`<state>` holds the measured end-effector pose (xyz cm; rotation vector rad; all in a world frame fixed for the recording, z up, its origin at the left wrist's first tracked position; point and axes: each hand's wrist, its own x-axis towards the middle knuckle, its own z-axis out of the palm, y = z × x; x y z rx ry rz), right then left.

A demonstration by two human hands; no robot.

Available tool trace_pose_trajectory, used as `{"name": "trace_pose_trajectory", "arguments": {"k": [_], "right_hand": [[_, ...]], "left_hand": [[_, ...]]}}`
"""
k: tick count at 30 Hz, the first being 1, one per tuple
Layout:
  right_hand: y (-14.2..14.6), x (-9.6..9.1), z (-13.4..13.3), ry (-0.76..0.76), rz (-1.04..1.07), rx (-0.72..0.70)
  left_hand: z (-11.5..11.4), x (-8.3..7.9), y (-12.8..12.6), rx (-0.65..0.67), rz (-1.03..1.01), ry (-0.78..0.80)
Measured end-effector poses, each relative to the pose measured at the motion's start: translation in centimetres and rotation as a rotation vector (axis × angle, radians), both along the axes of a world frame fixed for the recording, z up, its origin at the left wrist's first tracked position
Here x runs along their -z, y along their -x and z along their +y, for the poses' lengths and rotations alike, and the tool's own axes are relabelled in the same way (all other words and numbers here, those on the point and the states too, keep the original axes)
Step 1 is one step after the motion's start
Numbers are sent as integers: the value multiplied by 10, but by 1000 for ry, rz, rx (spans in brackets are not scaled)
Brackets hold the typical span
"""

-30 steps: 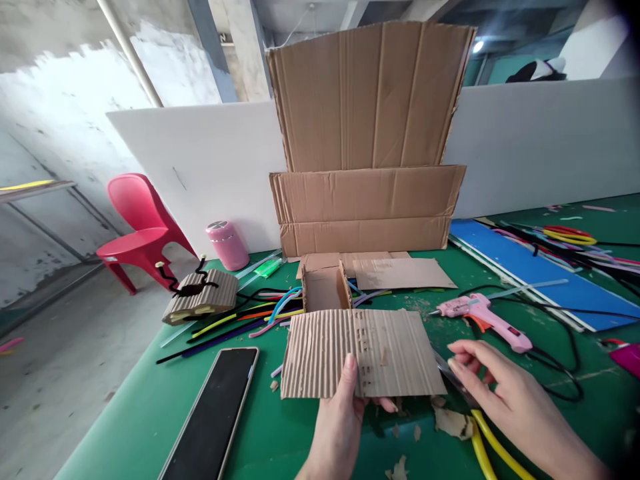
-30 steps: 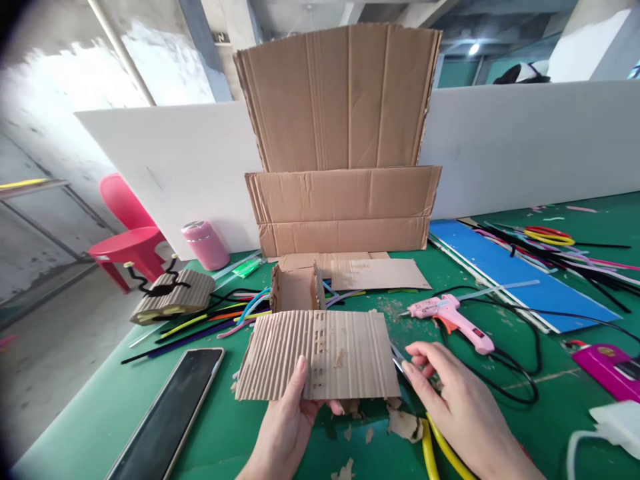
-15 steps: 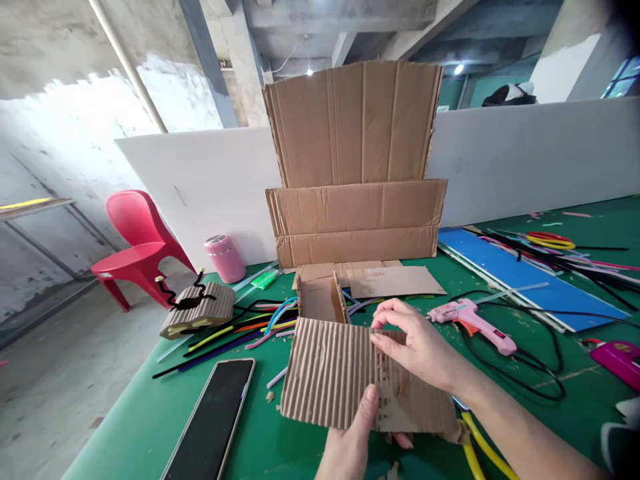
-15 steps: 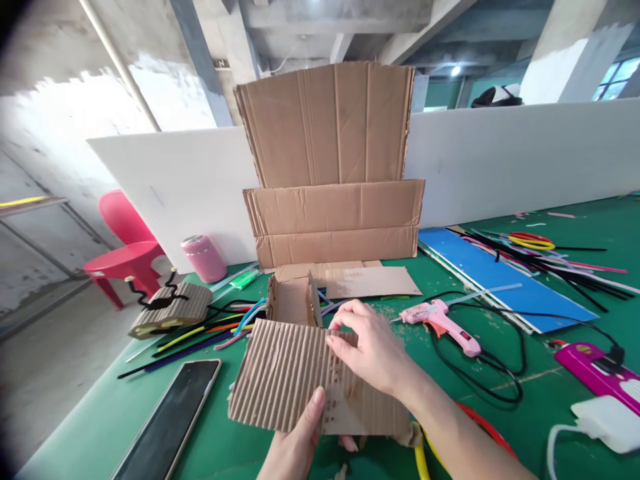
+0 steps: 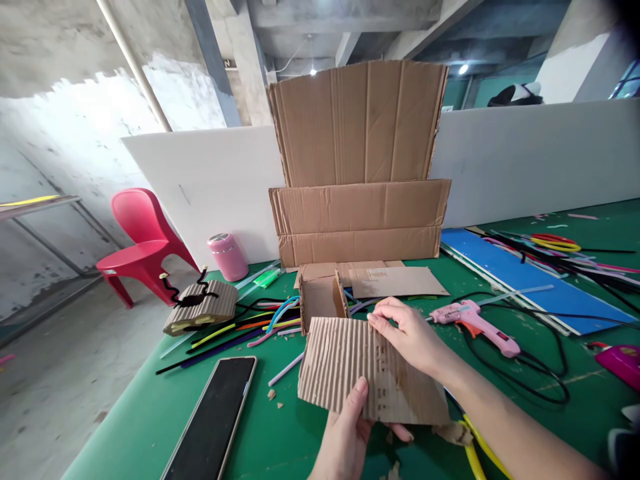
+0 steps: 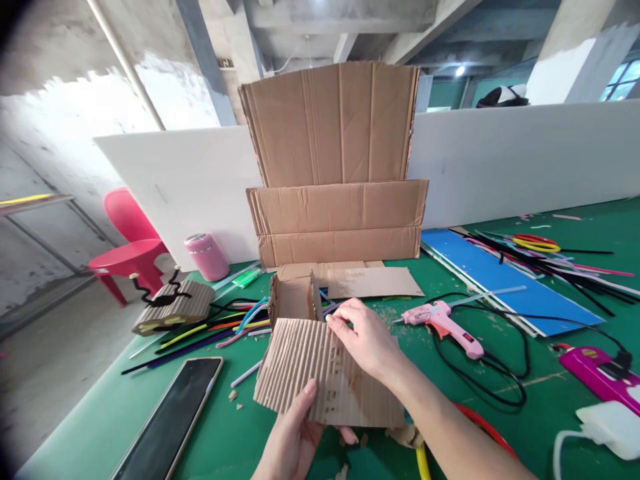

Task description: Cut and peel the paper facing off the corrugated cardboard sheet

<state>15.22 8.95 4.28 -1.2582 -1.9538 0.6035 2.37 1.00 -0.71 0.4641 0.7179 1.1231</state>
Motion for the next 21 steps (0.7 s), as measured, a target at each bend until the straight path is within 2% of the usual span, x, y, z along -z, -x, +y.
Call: {"name": "trace_pose_trajectory", "arguments": {"k": [5, 9, 11, 15, 18, 21], "right_hand": [[-9, -6, -3, -54, 69, 98], [-43, 0, -30, 19, 60, 231], [-67, 13, -54, 72, -7, 267], [-109, 53, -108, 156, -202, 353], [-124, 75, -138, 113, -353, 400], [-129, 81, -149, 92, -479, 378]], "left_hand": [[3, -6, 5, -77, 57, -64], [6, -14, 8, -144, 64, -83], [7, -14, 9, -152, 62, -90], [8, -10, 9, -155, 63, -88], [9, -8, 10, -161, 55, -121], [10, -10, 10, -190, 29, -139]]}}
